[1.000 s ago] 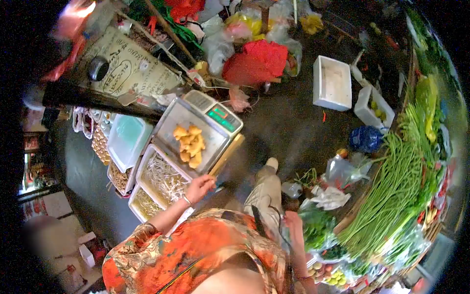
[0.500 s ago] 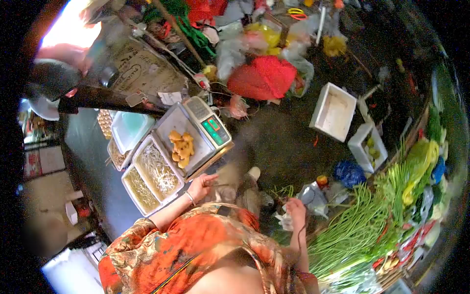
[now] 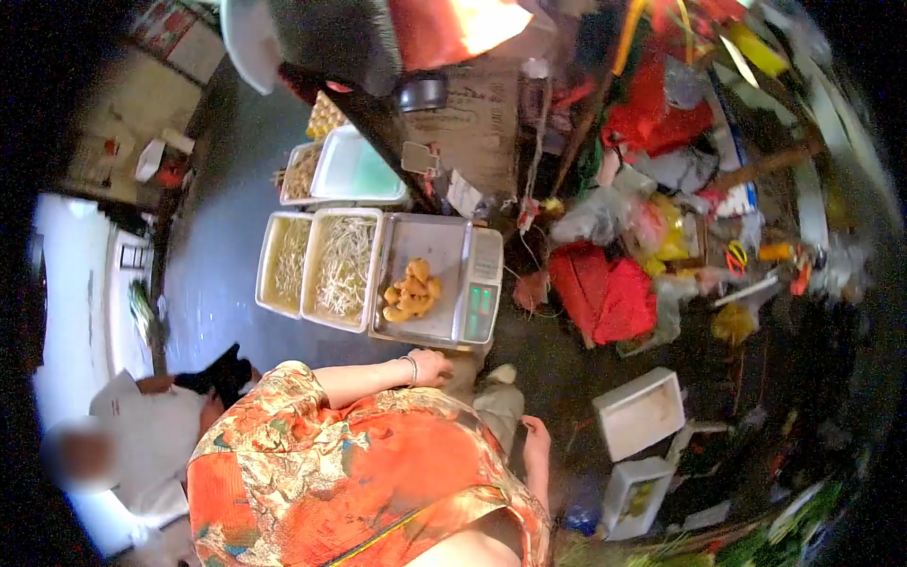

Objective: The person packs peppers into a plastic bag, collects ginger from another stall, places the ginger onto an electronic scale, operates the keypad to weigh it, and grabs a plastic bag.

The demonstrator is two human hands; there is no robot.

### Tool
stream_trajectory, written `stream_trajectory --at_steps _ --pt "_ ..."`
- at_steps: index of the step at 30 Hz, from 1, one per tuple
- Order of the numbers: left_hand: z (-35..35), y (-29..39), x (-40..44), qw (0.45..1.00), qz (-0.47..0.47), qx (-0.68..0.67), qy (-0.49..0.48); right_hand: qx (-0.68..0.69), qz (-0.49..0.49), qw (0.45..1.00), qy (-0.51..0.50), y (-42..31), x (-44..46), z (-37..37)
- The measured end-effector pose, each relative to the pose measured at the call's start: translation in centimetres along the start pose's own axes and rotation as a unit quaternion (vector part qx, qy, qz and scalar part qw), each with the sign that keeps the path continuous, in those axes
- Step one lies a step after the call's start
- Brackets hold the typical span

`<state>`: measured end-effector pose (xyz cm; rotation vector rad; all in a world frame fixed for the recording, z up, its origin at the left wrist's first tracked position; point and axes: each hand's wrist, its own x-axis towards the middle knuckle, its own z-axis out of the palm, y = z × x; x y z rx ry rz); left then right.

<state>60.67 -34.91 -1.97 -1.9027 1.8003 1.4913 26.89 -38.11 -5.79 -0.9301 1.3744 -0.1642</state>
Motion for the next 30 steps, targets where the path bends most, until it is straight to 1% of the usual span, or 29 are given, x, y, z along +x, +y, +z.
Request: stream_trajectory --at_steps 1,2,4,5,6,7,8,9,10,11,12,14,15,16,18,19,20,22,23,24,25,26,27,28,29,30 --pt "-1.1 0.9 -0.3 0.999 -0.032 -0.014 -0.03 0.038 -0.022 0.998 -0.05 0.7 1.8 -0.9" --pt "-0.5 0.9 0.1 0.999 -0.041 -0.029 -0.02 0.022 -0.023 0.997 -0.064 1.9 4.0 -1.9" --pt "1.3 0.5 1.0 0.996 -0.082 -0.018 -0.009 -0.066 0.06 0.991 -0.097 3.5 8.0 -3.7" --pt "1.3 1.4 0.6 0.996 -0.085 -0.016 0.021 -0.053 0.083 0.986 -0.135 0.4 7.2 -3.4" --pt "1.5 2.0 0.7 0.994 -0.097 -0.032 0.028 -0.07 0.085 0.983 -0.148 -2.0 7.2 -3.4" --pt "1.7 2.7 1.0 0.991 -0.116 -0.054 0.028 -0.248 0.027 0.952 -0.176 -4.0 7.4 -3.8" --pt "1.8 3.4 1.5 0.988 -0.135 -0.075 0.029 -0.416 -0.038 0.886 -0.201 -6.1 7.6 -4.3" --pt "2.9 4.0 2.1 0.983 -0.153 -0.085 0.052 -0.477 -0.103 0.85 -0.198 -8.2 7.1 -4.8" --pt "4.3 4.8 2.5 0.978 -0.171 -0.094 0.069 -0.486 -0.103 0.842 -0.211 -7.7 8.3 -5.9" --pt "4.0 6.6 1.8 0.973 -0.179 -0.1 0.106 -0.51 -0.134 0.821 -0.218 -6.8 9.5 -7.4" --pt "5.0 7.3 2.2 0.97 -0.186 -0.115 0.109 -0.535 -0.164 0.798 -0.224 -6.1 10.8 -9.1" --pt "7.6 8.4 3.3 0.949 -0.246 -0.154 0.12 -0.372 -0.197 0.873 -0.247 -14.5 5.5 -8.2" --pt "8.9 8.8 3.4 0.939 -0.27 -0.174 0.125 -0.198 0.028 0.921 -0.335 -11.7 10.1 -10.3" --pt "9.3 9.3 2.6 0.935 -0.273 -0.187 0.128 -0.007 0.254 0.887 -0.385 -10.8 12.4 -11.4" --pt "9.8 10.4 0.3 0.914 -0.309 -0.229 0.13 0.022 0.264 0.89 -0.37 -14.4 10.6 -9.8" --pt "11.0 10.3 -0.1 0.892 -0.333 -0.279 0.126 -0.136 0.178 0.881 -0.417 -12.1 13.2 -10.6" --pt "12.5 10.3 -0.5 0.866 -0.356 -0.329 0.122 -0.29 0.086 0.839 -0.452 -10.8 15.5 -11.1" --pt "17.3 10.3 -0.1 0.857 -0.352 -0.354 0.13 -0.261 0.16 0.848 -0.433 -10.7 17.7 -10.3" --pt "19.3 10.6 0.3 0.859 -0.348 -0.356 0.124 -0.405 0.043 0.798 -0.444 -13.6 15.7 -7.7" --pt "19.4 11.6 0.0 0.858 -0.348 -0.353 0.135 -0.534 -0.074 0.72 -0.438 -16.8 13.0 -4.7" --pt "19.2 12.0 -0.6 0.833 -0.356 -0.392 0.164 -0.518 0.023 0.699 -0.493 -14.2 16.3 -5.3" --pt "19.2 12.9 -1.1 0.805 -0.359 -0.433 0.189 -0.479 0.058 0.746 -0.459 -13.4 15.7 -4.0" --pt "19.5 13.6 -1.6 0.803 -0.353 -0.442 0.187 -0.459 0.143 0.755 -0.446 -14.1 15.7 -3.8" --pt "19.7 13.9 -2.2 0.786 -0.341 -0.462 0.228 -0.434 0.222 0.76 -0.43 -17.6 13.0 -0.9" --pt "20.0 13.8 -2.7 0.767 -0.332 -0.478 0.271 -0.44 0.226 0.734 -0.466 -16.7 13.5 -0.7" --pt "21.7 13.7 -2.4 0.755 -0.315 -0.495 0.291 -0.416 0.345 0.704 -0.46 -16.2 13.8 -0.8"
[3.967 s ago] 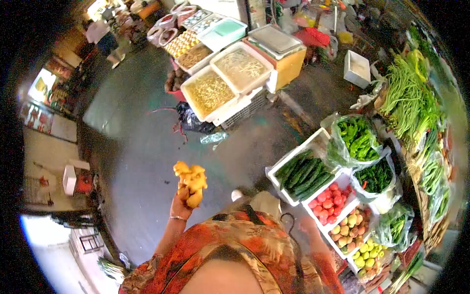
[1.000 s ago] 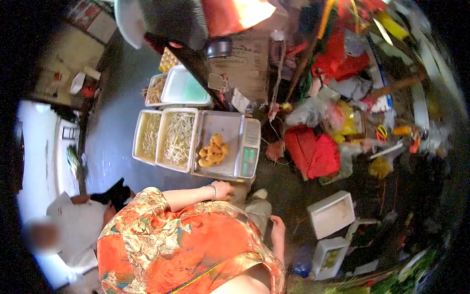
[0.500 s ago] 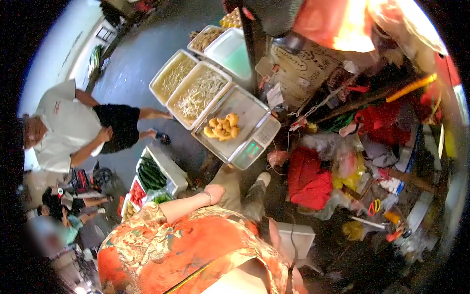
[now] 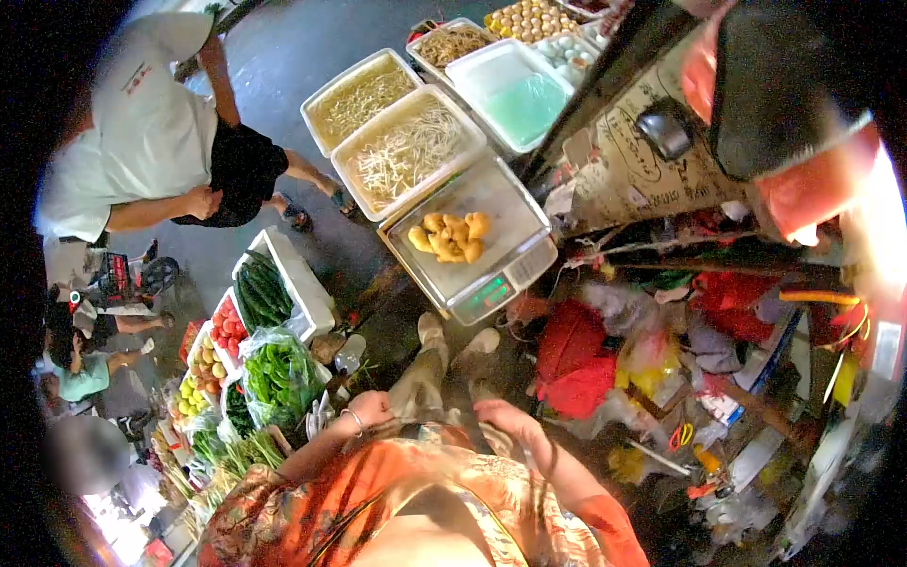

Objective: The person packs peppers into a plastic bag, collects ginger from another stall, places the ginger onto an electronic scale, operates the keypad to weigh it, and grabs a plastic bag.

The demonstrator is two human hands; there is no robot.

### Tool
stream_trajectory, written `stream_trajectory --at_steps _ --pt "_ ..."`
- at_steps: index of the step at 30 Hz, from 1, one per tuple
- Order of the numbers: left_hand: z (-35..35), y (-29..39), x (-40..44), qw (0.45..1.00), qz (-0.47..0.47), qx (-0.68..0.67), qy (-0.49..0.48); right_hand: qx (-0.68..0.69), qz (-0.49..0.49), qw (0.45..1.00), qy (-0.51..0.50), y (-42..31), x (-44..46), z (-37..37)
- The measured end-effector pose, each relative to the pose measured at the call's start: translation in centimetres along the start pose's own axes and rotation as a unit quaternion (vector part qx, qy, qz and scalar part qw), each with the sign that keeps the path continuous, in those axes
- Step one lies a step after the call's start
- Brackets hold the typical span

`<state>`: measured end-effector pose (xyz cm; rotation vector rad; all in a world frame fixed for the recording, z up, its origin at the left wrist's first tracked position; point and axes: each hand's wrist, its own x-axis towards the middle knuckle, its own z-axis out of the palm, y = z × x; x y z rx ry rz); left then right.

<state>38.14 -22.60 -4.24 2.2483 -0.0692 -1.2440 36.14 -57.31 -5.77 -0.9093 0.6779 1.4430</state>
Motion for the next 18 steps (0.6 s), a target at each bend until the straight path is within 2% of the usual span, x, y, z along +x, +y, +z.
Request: stream_trajectory --at_steps 2,3,5,6,7,9,10,11,13,14,15,16,18 --pt "0.8 -1.6 0.9 0.999 -0.014 -0.026 -0.033 0.024 -0.006 1.0 -0.007 -4.0 -3.7 4.1" --pt "1.2 -1.6 1.0 0.999 -0.014 -0.033 -0.03 0.006 0.003 1.0 -0.012 -4.1 -3.8 3.8" --pt "1.7 -1.6 0.6 1.0 0.006 0.005 0.018 0.02 0.01 0.999 0.027 -3.8 -3.5 3.3" --pt "2.0 -1.6 0.2 1.0 0.0 0.0 0.016 -0.002 0.008 1.0 -0.027 -4.1 -4.2 2.0" --pt "2.6 -1.4 0.0 0.997 0.044 -0.052 0.039 -0.025 0.004 0.996 -0.081 -8.2 -7.3 4.2" --pt "3.1 -0.2 -0.7 0.979 0.15 -0.123 0.071 -0.102 0.019 0.989 -0.11 -9.4 -7.8 2.4" --pt "3.8 1.0 -1.4 0.974 0.086 -0.199 0.069 -0.094 -0.008 0.99 -0.103 -12.4 -10.3 4.1" --pt "4.9 1.3 -2.1 0.962 0.079 -0.259 0.046 -0.119 0.011 0.984 -0.129 -11.9 -9.0 2.1" --pt "6.4 3.1 -2.6 0.941 0.064 -0.33 0.038 -0.329 -0.098 0.892 -0.293 -11.4 -6.8 -3.6" --pt "6.7 5.3 -3.9 0.873 -0.009 -0.488 -0.004 -0.264 0.042 0.933 -0.242 -9.2 -5.7 -6.3" --pt "7.3 6.7 -4.7 0.774 -0.079 -0.627 -0.045 -0.183 0.17 0.955 -0.159 -7.0 -4.6 -9.1" --pt "10.4 6.5 -5.2 0.728 -0.05 -0.682 -0.045 -0.187 0.183 0.951 -0.163 -6.5 -3.7 -11.3" --pt "14.0 8.4 -6.5 0.712 -0.095 -0.692 -0.07 -0.293 0.101 0.915 -0.256 -5.9 -2.9 -14.6"
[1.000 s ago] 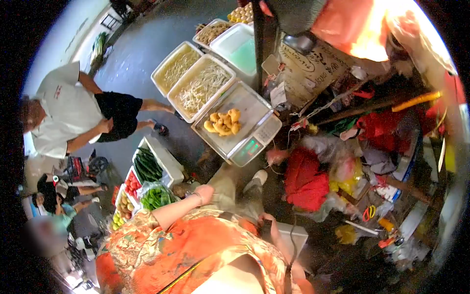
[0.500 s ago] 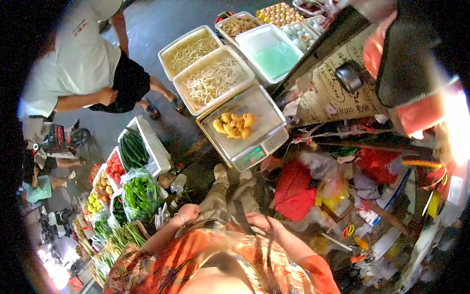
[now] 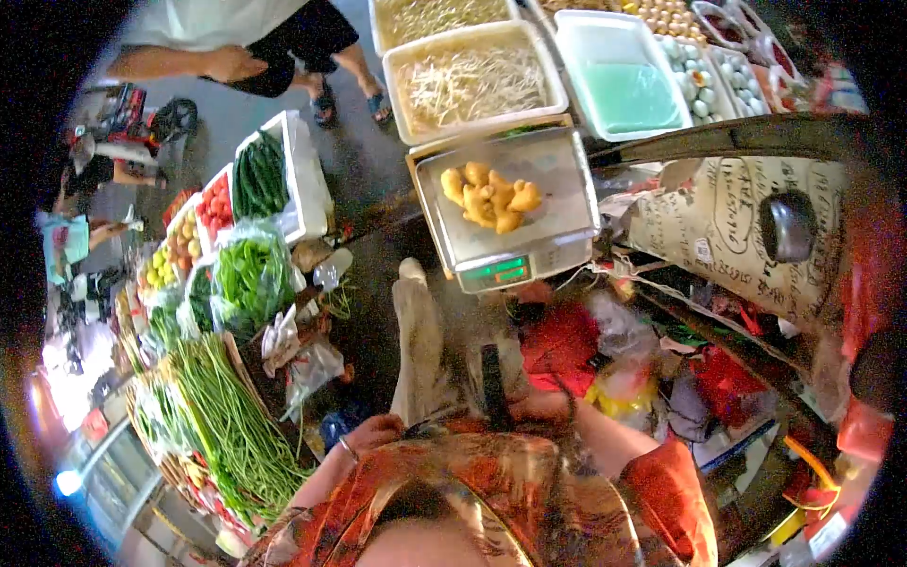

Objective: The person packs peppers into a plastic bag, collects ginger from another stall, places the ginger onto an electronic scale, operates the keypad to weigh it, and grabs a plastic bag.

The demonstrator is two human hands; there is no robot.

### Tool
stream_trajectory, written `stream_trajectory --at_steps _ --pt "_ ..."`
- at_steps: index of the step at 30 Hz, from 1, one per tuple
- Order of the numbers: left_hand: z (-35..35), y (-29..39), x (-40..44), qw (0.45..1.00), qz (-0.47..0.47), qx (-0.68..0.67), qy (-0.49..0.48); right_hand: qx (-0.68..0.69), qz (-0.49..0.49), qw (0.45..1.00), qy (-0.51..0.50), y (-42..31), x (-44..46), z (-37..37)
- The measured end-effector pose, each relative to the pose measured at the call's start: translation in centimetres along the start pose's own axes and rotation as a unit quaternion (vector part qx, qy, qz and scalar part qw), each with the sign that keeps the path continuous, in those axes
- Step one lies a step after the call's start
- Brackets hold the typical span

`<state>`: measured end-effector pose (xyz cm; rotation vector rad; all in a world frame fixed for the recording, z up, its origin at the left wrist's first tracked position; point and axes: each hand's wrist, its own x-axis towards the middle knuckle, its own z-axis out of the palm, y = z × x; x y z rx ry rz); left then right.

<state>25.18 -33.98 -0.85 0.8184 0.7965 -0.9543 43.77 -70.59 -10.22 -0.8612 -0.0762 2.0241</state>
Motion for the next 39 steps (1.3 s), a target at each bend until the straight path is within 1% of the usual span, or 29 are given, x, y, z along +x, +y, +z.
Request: stream_trajectory --at_steps 1,2,3,4,5,6,8,9,10,12,13,14,15,16,17,19,20,22,23,24,26,27,29,30,32,35,37,38,39 --pt "1.5 0.0 -0.7 0.998 -0.012 0.061 0.004 -0.088 -0.083 0.991 -0.057 -1.6 -0.6 0.1" --pt "1.8 -2.1 -0.9 0.999 -0.017 0.048 0.005 -0.164 -0.174 0.966 -0.101 -3.5 -1.3 0.3" --pt "3.9 0.0 -2.1 0.997 -0.044 0.052 0.041 -0.027 -0.015 0.998 -0.052 -8.8 -2.6 2.7" --pt "5.8 2.2 -3.4 0.993 -0.07 0.056 0.077 0.107 0.146 0.983 0.002 -11.4 -2.9 4.0" --pt "5.3 -3.1 -2.4 0.99 -0.092 -0.086 0.057 0.067 0.08 0.992 -0.064 -7.0 -2.4 1.9" --pt "4.0 -8.0 -1.7 0.984 -0.068 -0.161 -0.034 0.034 0.009 0.992 -0.121 -2.7 -2.0 -0.1" --pt "6.5 -10.5 -2.0 0.977 -0.107 -0.177 -0.048 -0.057 0.119 0.987 -0.095 -0.8 -1.1 -1.8" --pt "6.4 -14.9 -1.2 0.989 -0.074 -0.125 -0.042 -0.098 0.155 0.979 -0.094 -0.6 -0.6 -2.6" --pt "6.2 -19.2 -0.2 0.996 -0.044 -0.071 -0.03 -0.139 0.133 0.976 -0.102 -1.8 -0.7 -2.5" --pt "6.9 -22.2 0.8 0.994 -0.057 -0.095 -0.015 -0.211 0.087 0.966 -0.119 -5.3 -0.6 -1.9" --pt "7.2 -22.7 1.3 0.99 -0.013 -0.137 -0.033 -0.226 0.092 0.96 -0.136 -7.5 0.0 -1.7" --pt "7.3 -23.3 1.5 0.988 -0.006 -0.152 -0.024 -0.108 0.165 0.978 -0.07 -9.6 0.2 -1.3" --pt "6.6 -20.9 1.1 0.999 0.04 -0.005 0.017 0.009 0.234 0.972 0.005 -10.4 1.2 -1.6" --pt "5.7 -18.8 1.5 0.992 0.07 0.095 0.047 0.029 0.148 0.985 0.087 -9.5 2.6 -1.8" --pt "4.7 -16.6 1.8 0.973 0.094 0.195 0.084 -0.086 0.119 0.978 0.146 -9.3 4.1 -2.1" --pt "2.6 -18.9 6.2 0.943 0.191 0.16 0.222 -0.267 0.09 0.923 0.262 -10.0 8.3 -1.3" --pt "1.4 -18.0 8.2 0.927 0.21 0.145 0.275 -0.275 0.098 0.919 0.265 -10.3 10.4 -0.8" --pt "-1.1 -15.4 11.2 0.906 0.22 0.116 0.341 -0.518 -0.031 0.818 0.247 -10.7 14.6 -0.3" --pt "-2.5 -14.4 12.5 0.902 0.214 0.103 0.36 -0.627 -0.122 0.737 0.221 -9.5 16.7 -1.4" --pt "-3.6 -13.5 13.9 0.899 0.218 0.093 0.369 -0.702 -0.126 0.67 0.206 -9.7 18.3 -1.3" --pt "-5.2 -12.4 17.3 0.85 0.313 0.04 0.421 -0.74 -0.154 0.621 0.206 -9.0 20.5 -2.7" --pt "-6.2 -12.5 19.2 0.843 0.32 0.031 0.432 -0.748 -0.16 0.614 0.195 -8.9 21.2 -3.4" --pt "-7.9 -12.7 22.9 0.786 0.409 0.04 0.462 -0.74 -0.208 0.604 0.208 -8.7 21.8 -4.5" --pt "-8.3 -13.0 24.9 0.802 0.409 -0.002 0.435 -0.749 -0.218 0.592 0.202 -8.6 22.2 -5.0" --pt "-8.6 -11.8 25.1 0.766 0.459 0.047 0.448 -0.771 -0.213 0.568 0.195 -8.6 22.6 -5.5" --pt "-8.0 -11.2 24.1 0.735 0.509 0.051 0.445 -0.776 -0.274 0.533 0.196 -7.9 22.9 -6.5" --pt "-7.4 -11.5 24.5 0.697 0.54 0.083 0.465 -0.764 -0.334 0.513 0.202 -7.2 22.6 -8.0" --pt "-6.9 -11.6 24.8 0.673 0.559 0.098 0.474 -0.776 -0.338 0.487 0.216 -6.8 22.3 -8.1" --pt "-6.1 -11.6 25.0 0.649 0.576 0.113 0.484 -0.766 -0.354 0.49 0.218 -6.4 21.9 -8.0"
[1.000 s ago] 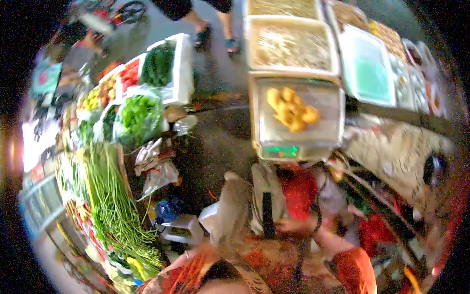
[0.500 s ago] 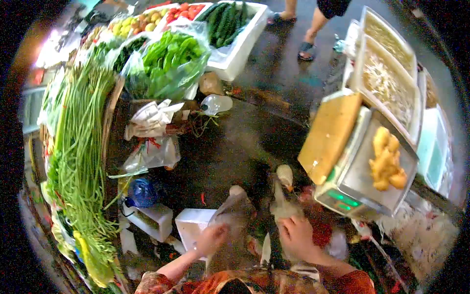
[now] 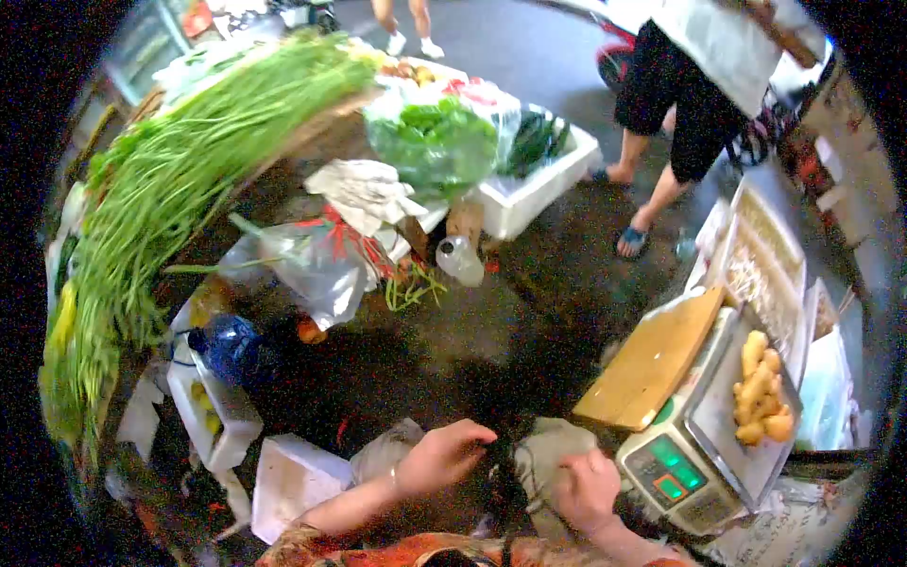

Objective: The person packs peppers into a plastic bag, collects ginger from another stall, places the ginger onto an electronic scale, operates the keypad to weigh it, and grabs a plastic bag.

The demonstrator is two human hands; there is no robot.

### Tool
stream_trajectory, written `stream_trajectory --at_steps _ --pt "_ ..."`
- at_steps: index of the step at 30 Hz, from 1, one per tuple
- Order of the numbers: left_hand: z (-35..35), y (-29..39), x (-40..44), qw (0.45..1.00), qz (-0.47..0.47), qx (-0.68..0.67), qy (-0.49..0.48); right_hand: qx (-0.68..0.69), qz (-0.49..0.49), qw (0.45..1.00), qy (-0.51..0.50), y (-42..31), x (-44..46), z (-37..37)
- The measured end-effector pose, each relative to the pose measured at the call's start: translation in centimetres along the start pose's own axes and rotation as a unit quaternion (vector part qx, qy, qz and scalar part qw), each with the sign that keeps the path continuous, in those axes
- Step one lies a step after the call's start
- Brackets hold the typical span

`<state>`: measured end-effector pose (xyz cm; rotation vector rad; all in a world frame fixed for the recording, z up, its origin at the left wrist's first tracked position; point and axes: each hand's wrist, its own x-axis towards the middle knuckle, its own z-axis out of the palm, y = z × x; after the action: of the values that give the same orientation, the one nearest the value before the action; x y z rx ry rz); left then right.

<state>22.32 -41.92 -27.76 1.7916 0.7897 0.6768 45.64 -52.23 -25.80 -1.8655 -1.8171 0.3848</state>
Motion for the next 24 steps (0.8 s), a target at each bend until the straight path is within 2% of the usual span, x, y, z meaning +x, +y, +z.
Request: stream_trajectory --at_steps 1,3,4,5,7,10,11,13,14,15,17,19,21,22,24 --pt "0.8 0.7 -0.8 1.0 0.02 0.01 0.017 0.012 -0.002 1.0 0.014 -0.3 -0.8 -0.3" --pt "2.1 2.5 -1.4 0.994 0.008 -0.106 -0.024 0.019 0.007 1.0 0.004 -0.5 -2.8 -1.5" --pt "3.4 3.9 -2.1 0.978 0.0 -0.201 -0.054 0.015 -0.009 1.0 0.025 -0.4 -3.7 -1.7" --pt "4.0 6.4 -3.0 0.947 -0.047 -0.285 -0.139 0.014 -0.016 0.999 0.042 -0.3 -5.2 -1.7" --pt "6.4 11.3 -4.4 0.921 0.024 -0.335 -0.2 0.018 -0.053 0.995 0.086 -0.6 -6.9 -2.0" --pt "10.6 14.9 -6.0 0.859 -0.032 -0.324 -0.395 0.063 -0.03 0.99 0.123 0.4 -7.9 -1.2" --pt "12.7 14.6 -6.6 0.843 -0.087 -0.297 -0.44 0.081 -0.045 0.986 0.136 0.2 -8.1 -1.4" --pt "16.1 14.5 -7.7 0.831 0.002 -0.285 -0.478 0.106 -0.056 0.98 0.157 -0.4 -8.5 -2.0" --pt "16.9 14.2 -8.3 0.821 -0.084 -0.258 -0.502 0.104 -0.05 0.981 0.157 -0.4 -8.8 -2.1" --pt "18.3 13.3 -8.9 0.821 0.007 -0.282 -0.496 0.102 -0.044 0.981 0.158 -0.2 -9.1 -2.3" --pt "19.8 12.4 -10.3 0.844 0.021 -0.238 -0.48 0.134 -0.032 0.98 0.145 0.2 -9.8 -2.8" --pt "20.7 11.0 -11.6 0.879 0.025 -0.178 -0.443 0.2 -0.006 0.971 0.134 0.7 -11.0 -3.4" --pt "20.9 11.3 -12.4 0.894 -0.011 -0.178 -0.41 0.232 -0.028 0.961 0.147 2.0 -12.4 -3.6" --pt "20.5 12.3 -12.5 0.909 -0.021 -0.136 -0.393 0.25 -0.026 0.957 0.146 2.8 -13.1 -3.7" --pt "20.3 13.1 -13.0 0.918 -0.042 -0.118 -0.376 0.306 0.029 0.942 0.135 4.0 -15.1 -4.2"
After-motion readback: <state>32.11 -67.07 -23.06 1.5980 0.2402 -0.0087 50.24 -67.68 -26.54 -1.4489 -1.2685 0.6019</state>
